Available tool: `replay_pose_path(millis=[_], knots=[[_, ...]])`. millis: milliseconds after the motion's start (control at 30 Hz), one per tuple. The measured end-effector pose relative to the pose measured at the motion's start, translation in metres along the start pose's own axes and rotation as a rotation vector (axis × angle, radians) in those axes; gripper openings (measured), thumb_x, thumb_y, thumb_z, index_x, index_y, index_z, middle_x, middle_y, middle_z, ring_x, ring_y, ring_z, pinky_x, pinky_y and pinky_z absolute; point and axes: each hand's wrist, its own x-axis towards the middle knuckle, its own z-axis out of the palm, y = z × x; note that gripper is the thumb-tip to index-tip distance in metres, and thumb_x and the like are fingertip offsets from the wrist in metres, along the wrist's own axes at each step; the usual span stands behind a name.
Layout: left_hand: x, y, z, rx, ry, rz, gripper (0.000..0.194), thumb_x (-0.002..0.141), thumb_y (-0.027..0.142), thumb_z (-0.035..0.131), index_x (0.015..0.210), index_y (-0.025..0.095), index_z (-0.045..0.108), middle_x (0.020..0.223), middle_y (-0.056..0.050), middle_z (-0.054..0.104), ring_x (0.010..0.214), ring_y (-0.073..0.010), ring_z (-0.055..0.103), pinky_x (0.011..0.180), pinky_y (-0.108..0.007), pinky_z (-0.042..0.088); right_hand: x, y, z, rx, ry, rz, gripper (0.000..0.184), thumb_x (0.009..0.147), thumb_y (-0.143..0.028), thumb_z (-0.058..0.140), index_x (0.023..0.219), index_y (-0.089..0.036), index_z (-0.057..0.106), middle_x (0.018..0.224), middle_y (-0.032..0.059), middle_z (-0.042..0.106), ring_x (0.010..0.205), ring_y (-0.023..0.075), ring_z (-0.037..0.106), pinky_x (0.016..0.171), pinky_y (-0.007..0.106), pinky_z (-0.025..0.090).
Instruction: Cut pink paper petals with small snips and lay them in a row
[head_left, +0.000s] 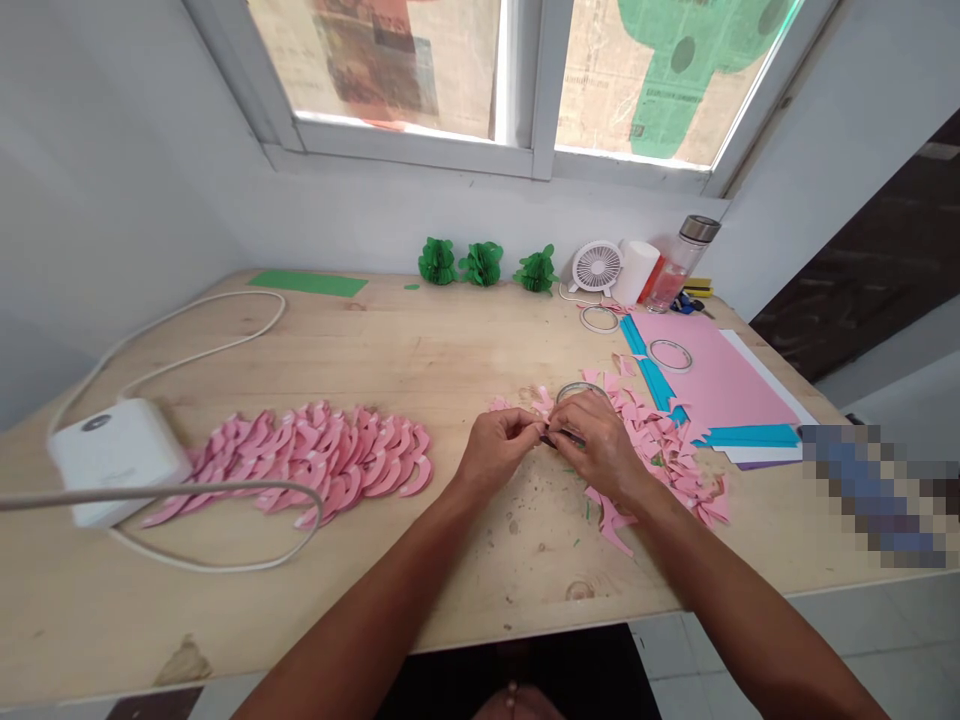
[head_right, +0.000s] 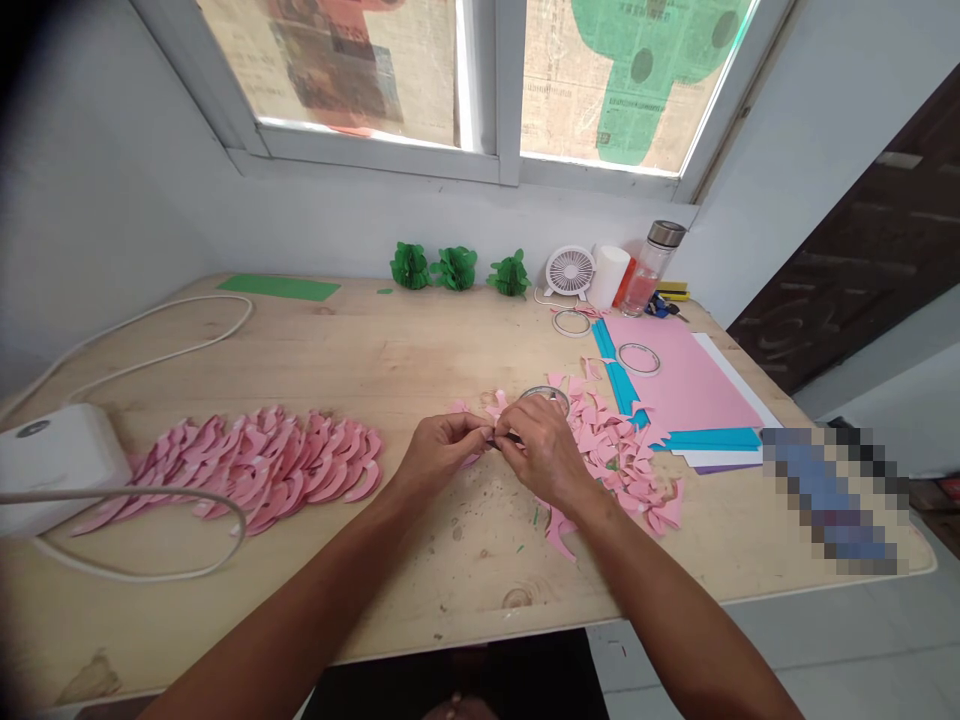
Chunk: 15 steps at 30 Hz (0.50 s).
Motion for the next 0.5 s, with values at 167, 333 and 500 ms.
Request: replay_pose_path(millis=[167,333,500], knots=[[0.000,-0.001,0.000,-0.012,-0.010,-0.009,0.017,0.068,0.027,0.059,0.064,0.012,0.068,0.051,0.001,0.052,0.048,-0.0077,0.042,0.043,-0.018,0.032,-0.002,0.003,0.001,0.046,-0.017,0.047,0.005,0.080,-0.016,0.052,0.079,-0.020,0.052,0.084,0.0057,0.060,0.084,0.0202,0.052,0.076,0.036,0.039],[0.002,-0.005,0.000,-0.002,0.009,0.011,0.018,0.067,0.028,0.059,0.065,0.012,0.068,0.049,0.002,0.052,0.046,-0.0076,0.042,0.043,-0.019,0.032,-0.001,0.005,-0.002,0.219,-0.010,0.149,0.004,0.082,-0.022,0.052,0.078,-0.020,0.052,0.083,0.0048,0.060,0.083,0.0187,0.053,0.076,0.034,0.041],[0.004,-0.012,-0.001,0.075,0.014,0.050,0.019,0.069,0.030,0.057,0.066,0.014,0.068,0.049,0.003,0.053,0.047,-0.0085,0.044,0.045,-0.019,0.033,0.000,0.008,-0.002,0.352,0.075,0.327,0.009,0.081,-0.027,0.053,0.076,-0.019,0.055,0.082,0.0039,0.061,0.079,0.0170,0.055,0.073,0.033,0.044]])
